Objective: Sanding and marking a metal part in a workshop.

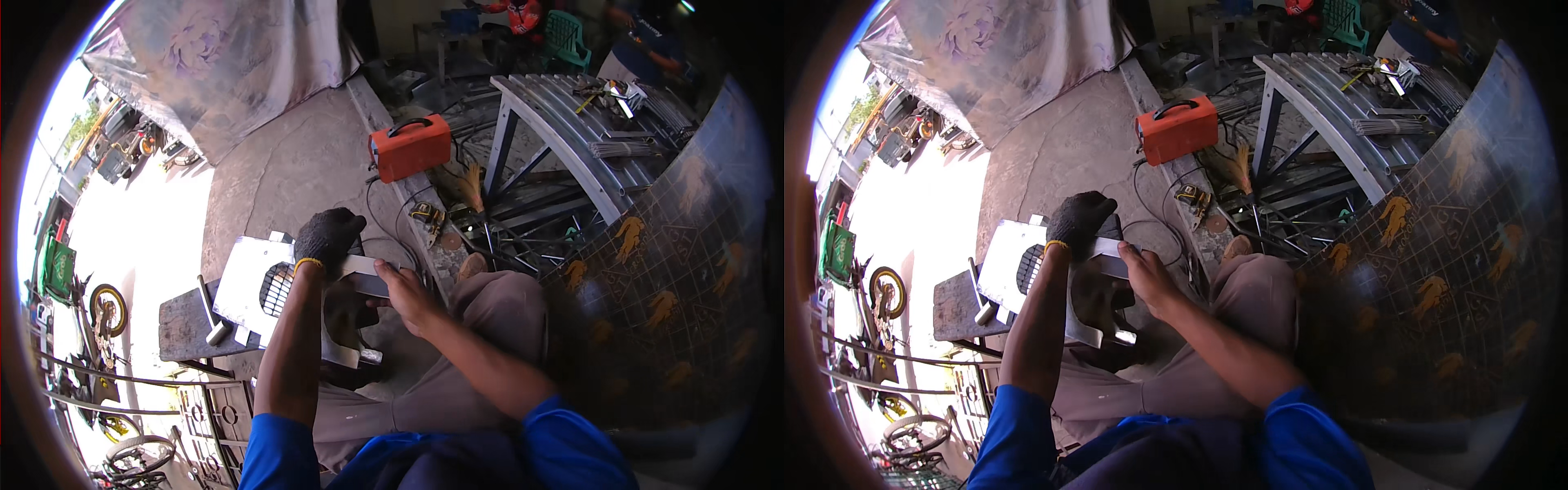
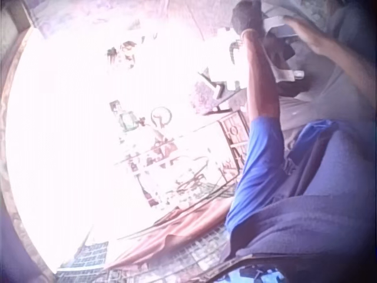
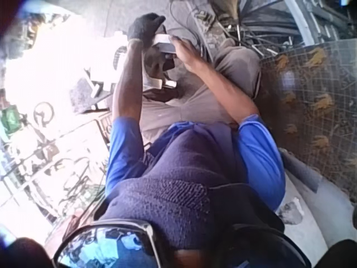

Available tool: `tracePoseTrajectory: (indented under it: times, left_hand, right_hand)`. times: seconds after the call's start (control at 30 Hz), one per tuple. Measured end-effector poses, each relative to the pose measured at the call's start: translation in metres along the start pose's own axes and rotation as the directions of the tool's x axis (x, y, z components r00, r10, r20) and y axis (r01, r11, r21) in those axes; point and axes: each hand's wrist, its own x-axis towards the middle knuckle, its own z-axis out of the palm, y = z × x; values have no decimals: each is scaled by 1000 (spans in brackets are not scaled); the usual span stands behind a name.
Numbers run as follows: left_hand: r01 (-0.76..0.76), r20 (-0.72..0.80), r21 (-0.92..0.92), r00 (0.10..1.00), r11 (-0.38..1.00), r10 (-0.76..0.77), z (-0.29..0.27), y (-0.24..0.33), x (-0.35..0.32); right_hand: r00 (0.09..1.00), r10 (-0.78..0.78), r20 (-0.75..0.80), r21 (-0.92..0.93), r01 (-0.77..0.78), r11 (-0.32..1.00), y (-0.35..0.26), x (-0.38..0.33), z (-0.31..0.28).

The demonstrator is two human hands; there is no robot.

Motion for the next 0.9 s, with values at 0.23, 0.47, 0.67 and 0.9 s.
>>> tracePoseTrajectory:
  times: [0.23, 0.47, 0.67, 0.9]
  left_hand:
    - [35, 31, -28, 999, 999, -34, -11, 11, -10]
    - [-136, 12, 74, 991, 988, 135, -3, -10, -3]
    - [-16, 14, 79, 1000, 997, 15, -7, 14, -10]
    - [-32, -37, -32, 999, 999, 31, -6, 4, -8]
  right_hand:
    - [999, 39, 23, 75, -41, 996, -4, -13, -2]
    - [999, 38, -24, 85, -36, 996, 3, -7, 11]
    - [996, 71, -53, 6, -71, 997, 2, 5, 2]
    - [1000, 25, -12, 59, -24, 998, -16, -20, 5]
